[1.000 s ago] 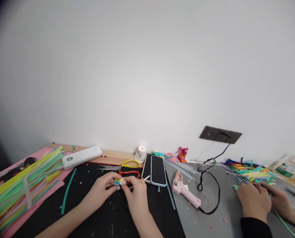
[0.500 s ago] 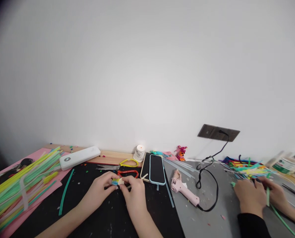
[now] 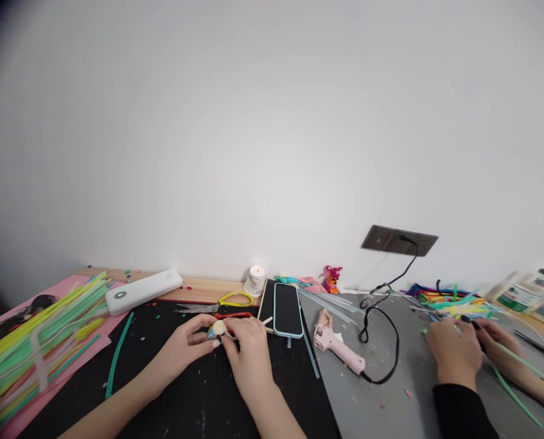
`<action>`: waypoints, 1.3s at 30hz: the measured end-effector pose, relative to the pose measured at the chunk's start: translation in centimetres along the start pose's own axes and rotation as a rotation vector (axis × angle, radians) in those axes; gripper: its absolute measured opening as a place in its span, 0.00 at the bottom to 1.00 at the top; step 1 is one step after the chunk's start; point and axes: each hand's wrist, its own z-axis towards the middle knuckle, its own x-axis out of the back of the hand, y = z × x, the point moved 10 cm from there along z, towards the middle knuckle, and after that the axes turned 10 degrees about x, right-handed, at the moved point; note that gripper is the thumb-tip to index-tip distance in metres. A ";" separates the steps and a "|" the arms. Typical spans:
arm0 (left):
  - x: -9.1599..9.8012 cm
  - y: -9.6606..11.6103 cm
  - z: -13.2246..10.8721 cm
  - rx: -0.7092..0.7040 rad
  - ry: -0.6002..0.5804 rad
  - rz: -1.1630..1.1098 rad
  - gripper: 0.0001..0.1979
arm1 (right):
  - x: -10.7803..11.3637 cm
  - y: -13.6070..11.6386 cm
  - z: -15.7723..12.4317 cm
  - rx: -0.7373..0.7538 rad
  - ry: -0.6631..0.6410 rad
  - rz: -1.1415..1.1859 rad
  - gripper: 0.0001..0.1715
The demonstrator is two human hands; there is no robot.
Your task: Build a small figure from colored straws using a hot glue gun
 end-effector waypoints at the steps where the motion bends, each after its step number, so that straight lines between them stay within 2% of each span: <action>1: -0.1 0.0 0.0 -0.003 -0.005 -0.013 0.14 | 0.0 0.0 0.0 -0.002 -0.004 0.000 0.15; 8: -0.5 0.8 -0.5 -0.010 -0.047 -0.040 0.17 | 0.3 -0.7 0.3 0.023 -0.014 0.002 0.16; 13: -0.2 0.2 -0.3 0.041 -0.022 -0.046 0.16 | 0.2 -1.5 0.5 0.083 -0.033 -0.027 0.17; 17: -0.3 0.2 -0.1 0.006 -0.039 -0.057 0.14 | -0.2 -1.8 0.4 0.102 -0.066 -0.008 0.18; 25: 0.6 0.7 -0.4 0.019 0.044 -0.122 0.18 | -0.4 -1.3 0.4 0.057 -0.109 -0.010 0.23; 28: 0.9 0.3 -0.3 0.028 0.066 -0.125 0.18 | -0.2 -0.8 0.3 0.044 -0.078 -0.036 0.21; 33: 0.9 -0.3 0.1 0.042 0.065 -0.112 0.18 | -0.2 -0.2 -0.1 0.044 -0.050 -0.099 0.10; 39: 0.7 -1.0 0.1 0.128 0.053 -0.117 0.20 | -0.5 -0.1 -0.2 0.084 -0.055 -0.127 0.09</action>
